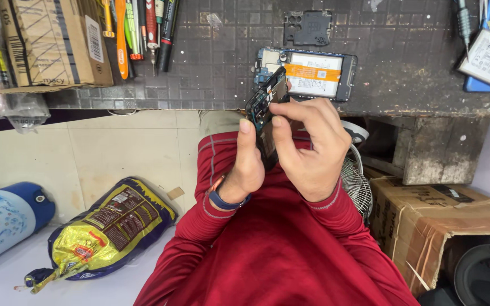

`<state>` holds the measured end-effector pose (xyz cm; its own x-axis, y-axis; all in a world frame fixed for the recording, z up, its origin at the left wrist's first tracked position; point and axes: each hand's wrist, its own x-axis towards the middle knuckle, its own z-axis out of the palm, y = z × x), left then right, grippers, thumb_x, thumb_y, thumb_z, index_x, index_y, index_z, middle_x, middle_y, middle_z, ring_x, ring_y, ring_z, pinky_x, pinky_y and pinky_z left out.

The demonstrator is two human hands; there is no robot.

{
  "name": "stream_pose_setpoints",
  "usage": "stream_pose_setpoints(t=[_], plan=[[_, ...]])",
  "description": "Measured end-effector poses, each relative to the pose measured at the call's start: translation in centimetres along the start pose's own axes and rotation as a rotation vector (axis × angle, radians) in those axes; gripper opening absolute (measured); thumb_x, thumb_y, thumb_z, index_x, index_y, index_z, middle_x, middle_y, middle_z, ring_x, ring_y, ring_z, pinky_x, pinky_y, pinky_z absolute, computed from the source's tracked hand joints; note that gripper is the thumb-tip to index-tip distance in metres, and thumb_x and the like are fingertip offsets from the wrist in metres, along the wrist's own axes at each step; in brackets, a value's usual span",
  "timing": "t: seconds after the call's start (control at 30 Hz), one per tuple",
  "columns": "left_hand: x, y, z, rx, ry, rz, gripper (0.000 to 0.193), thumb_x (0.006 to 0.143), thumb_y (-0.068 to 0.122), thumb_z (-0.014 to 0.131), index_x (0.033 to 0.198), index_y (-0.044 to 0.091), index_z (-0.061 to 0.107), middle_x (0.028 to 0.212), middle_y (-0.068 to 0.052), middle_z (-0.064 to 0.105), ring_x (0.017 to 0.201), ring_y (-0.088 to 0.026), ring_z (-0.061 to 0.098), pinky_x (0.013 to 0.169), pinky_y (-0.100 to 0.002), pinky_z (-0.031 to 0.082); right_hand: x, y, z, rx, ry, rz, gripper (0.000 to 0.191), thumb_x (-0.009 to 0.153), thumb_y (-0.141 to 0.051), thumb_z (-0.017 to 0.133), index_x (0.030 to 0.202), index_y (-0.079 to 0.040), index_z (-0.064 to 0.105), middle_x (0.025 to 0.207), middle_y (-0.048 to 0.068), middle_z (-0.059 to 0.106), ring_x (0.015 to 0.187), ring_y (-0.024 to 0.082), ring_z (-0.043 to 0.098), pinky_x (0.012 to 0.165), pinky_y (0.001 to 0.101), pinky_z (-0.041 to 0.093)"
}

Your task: The person disassembles a smartphone, removes the battery and internal components, and transfers parts to another phone chassis. They handle the battery, motherboard, and connectors while working on a cluttered table.

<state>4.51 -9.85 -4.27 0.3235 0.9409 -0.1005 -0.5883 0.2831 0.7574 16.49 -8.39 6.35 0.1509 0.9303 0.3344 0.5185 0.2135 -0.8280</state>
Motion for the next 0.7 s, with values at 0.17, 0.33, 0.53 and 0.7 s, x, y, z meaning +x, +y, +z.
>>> stream_pose_setpoints(t=[0.17,0.33,0.53,0.7], plan=[[0.0,0.1,0.6,0.054,-0.02,0.011,0.065,0.118,0.046,0.025,0.161,-0.002,0.035,0.159,-0.013,0.045,0.15,-0.024,0.041,0.131,-0.039,0.029,-0.5,-0.2,-0.1,0.111,-0.003,0.183,0.016,0.098,0.003,0.073,0.113,-0.001,0.071,0.098,0.007,0.068,0.085,0.01,0.066,0.078,0.0248,0.053],[0.3,0.9,1.4,0.042,-0.032,0.018,0.071,0.115,0.051,0.026,0.165,0.001,0.023,0.162,-0.012,0.039,0.152,-0.025,0.039,0.131,-0.041,0.029,-0.6,0.8,0.1,0.39,-0.068,0.313,0.016,0.1,0.004,0.07,0.115,0.001,0.065,0.104,0.001,0.061,0.091,0.005,0.061,0.078,0.0205,0.052],[0.8,1.5,2.0,0.099,-0.068,0.055,0.076,0.115,0.058,0.029,0.164,0.0,0.028,0.158,-0.012,0.04,0.148,-0.022,0.039,0.127,-0.037,0.029,-0.8,2.5,0.4,0.564,-0.132,0.393,0.014,0.104,0.004,0.065,0.116,0.0,0.056,0.106,-0.001,0.059,0.095,0.004,0.057,0.082,0.0202,0.052],[0.8,1.5,1.9,0.088,-0.073,0.025,0.077,0.114,0.059,0.029,0.164,0.0,0.027,0.156,-0.012,0.041,0.147,-0.023,0.04,0.129,-0.039,0.031,-0.6,3.2,0.1,0.613,-0.169,0.467,0.011,0.105,-0.001,0.064,0.113,-0.002,0.057,0.102,-0.002,0.06,0.089,0.003,0.056,0.077,0.0193,0.05]])
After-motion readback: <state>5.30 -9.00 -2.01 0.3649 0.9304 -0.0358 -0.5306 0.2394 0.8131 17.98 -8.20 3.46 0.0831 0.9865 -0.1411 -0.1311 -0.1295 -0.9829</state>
